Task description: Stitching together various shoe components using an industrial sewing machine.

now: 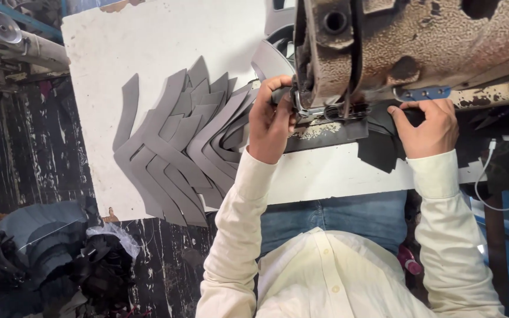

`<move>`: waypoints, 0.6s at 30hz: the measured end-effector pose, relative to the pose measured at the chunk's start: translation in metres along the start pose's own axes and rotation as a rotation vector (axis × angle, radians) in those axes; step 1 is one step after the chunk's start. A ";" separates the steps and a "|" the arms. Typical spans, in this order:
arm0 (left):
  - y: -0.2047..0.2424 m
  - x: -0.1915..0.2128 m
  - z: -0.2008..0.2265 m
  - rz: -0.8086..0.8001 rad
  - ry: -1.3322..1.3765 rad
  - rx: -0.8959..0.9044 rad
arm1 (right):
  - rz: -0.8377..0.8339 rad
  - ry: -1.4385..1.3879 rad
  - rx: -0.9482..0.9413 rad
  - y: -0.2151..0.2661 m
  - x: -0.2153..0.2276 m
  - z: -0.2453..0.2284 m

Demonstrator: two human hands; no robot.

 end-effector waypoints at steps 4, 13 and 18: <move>-0.002 0.001 0.008 -0.018 0.003 0.023 | 0.027 -0.035 0.057 -0.006 0.009 -0.006; -0.002 0.002 0.011 -0.058 -0.084 0.059 | 0.123 -0.452 -0.283 0.005 0.022 -0.004; 0.001 0.002 0.009 -0.053 -0.074 0.048 | 0.203 -0.669 -0.260 0.013 0.028 -0.005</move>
Point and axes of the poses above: each hand's wrist, its own y-axis away from the middle knuckle, its own x-axis out of the back of the hand, z = x × y, the point moved 4 cm from there along -y, towards the middle knuckle, and after that the axes turned 12 degrees about x, right-handed, at the moved point
